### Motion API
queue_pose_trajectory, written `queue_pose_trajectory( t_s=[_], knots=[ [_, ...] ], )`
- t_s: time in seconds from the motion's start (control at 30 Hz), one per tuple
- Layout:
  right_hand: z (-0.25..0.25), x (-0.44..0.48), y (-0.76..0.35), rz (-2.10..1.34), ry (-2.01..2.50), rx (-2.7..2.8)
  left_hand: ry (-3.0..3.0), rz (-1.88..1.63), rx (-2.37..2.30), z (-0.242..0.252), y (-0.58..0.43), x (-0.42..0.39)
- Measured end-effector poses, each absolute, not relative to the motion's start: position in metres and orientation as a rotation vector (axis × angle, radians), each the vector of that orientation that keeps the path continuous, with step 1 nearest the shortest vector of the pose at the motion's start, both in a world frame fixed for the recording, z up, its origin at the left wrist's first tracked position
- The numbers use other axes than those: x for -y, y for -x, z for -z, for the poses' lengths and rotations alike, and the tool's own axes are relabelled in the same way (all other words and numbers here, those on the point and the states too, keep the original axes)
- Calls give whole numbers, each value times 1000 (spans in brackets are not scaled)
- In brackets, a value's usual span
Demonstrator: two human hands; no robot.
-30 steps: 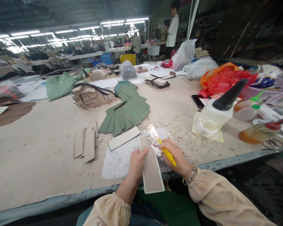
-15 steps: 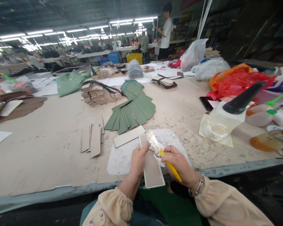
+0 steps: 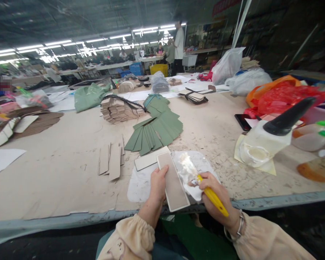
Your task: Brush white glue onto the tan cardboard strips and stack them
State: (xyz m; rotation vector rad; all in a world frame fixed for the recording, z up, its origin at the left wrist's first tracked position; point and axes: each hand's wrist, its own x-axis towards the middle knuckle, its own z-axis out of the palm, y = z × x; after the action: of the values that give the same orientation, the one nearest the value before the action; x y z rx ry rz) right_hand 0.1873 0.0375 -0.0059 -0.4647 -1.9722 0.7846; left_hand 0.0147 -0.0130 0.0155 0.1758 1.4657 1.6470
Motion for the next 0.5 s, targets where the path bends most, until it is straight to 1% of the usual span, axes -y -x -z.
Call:
queue_pose_trajectory(
  t_s=[0.13, 0.27, 0.4, 0.5],
  knots=[
    [-3, -55, -196, -642, 569, 1903, -248, -1524, -1415, -15, -22, 15],
    [-1, -67, -193, -560, 533, 2013, -306, -1390, -1360, -13, -32, 17],
    [10, -69, -189, -587, 425, 2207, -318, -1367, -1370, -12, -34, 18],
    [16, -65, -188, -638, 342, 2246, -299, -1403, -1403, -12, -31, 17]
  ],
)
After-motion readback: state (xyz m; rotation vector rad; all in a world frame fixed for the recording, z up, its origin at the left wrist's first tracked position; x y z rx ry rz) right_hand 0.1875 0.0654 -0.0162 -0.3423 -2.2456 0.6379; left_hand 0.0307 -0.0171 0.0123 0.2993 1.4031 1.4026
